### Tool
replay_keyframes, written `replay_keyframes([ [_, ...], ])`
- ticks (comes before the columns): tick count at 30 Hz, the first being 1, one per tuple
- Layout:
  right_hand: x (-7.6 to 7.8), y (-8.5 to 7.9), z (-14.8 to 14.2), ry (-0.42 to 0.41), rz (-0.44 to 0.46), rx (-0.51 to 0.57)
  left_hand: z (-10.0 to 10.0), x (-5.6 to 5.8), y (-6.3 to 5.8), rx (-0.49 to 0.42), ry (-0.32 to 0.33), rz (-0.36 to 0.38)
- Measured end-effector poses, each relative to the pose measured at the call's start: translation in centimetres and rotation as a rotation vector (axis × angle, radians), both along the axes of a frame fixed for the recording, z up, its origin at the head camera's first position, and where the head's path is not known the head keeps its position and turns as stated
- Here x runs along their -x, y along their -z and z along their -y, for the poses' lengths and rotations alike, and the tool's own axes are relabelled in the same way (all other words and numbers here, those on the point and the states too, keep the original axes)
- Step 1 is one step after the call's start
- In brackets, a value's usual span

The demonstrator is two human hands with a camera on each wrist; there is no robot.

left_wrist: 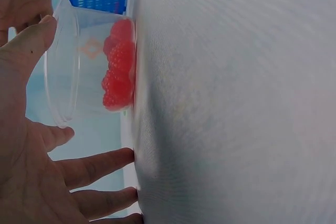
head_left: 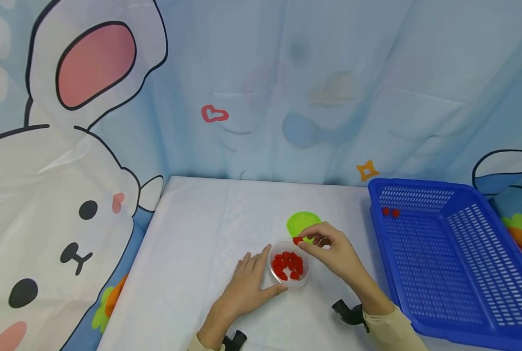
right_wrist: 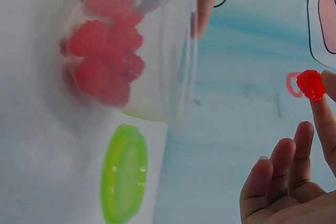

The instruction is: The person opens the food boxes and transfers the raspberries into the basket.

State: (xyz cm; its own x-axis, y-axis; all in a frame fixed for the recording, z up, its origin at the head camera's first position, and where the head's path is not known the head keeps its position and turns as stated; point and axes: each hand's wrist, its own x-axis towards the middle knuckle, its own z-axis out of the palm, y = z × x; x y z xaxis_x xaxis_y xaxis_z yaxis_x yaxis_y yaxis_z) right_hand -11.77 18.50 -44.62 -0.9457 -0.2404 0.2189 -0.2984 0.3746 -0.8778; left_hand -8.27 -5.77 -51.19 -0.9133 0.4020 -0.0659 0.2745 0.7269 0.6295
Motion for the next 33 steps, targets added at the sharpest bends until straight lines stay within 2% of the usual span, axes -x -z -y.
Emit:
replay_keyframes([
  [7, -1.3, -3.1, -1.1, 0.065, -0.033, -0.021, 0.0, -0.1, -0.1, -0.014, -0.004, 0.013],
  [13, -2.5, -6.6, -3.5, 0.13, -0.101, -0.13, 0.0, -0.1, -0.1, -0.015, -0.002, 0.004],
  [16, -2.3, -7.8, -5.6, 0.179, -0.076, -0.179, 0.0, -0.1, -0.1, -0.008, 0.002, -0.005],
  [19, -1.1, -8.3, -8.4, 0.247, -0.008, -0.203, -0.1, -0.1, -0.1, -0.004, 0.003, -0.007],
  [24, 1.8, -7.4, -13.6, 0.337, 0.084, -0.183, -0.2, 0.0, 0.0, -0.011, -0.003, 0.005],
  [29, 4.9, -4.8, -18.1, 0.391, 0.133, -0.162, -0.3, 0.2, 0.0, -0.011, -0.007, 0.009],
  [33, 7.0, -2.3, -20.9, 0.448, 0.233, -0.186, -0.4, 0.3, 0.0, -0.007, -0.011, 0.008],
])
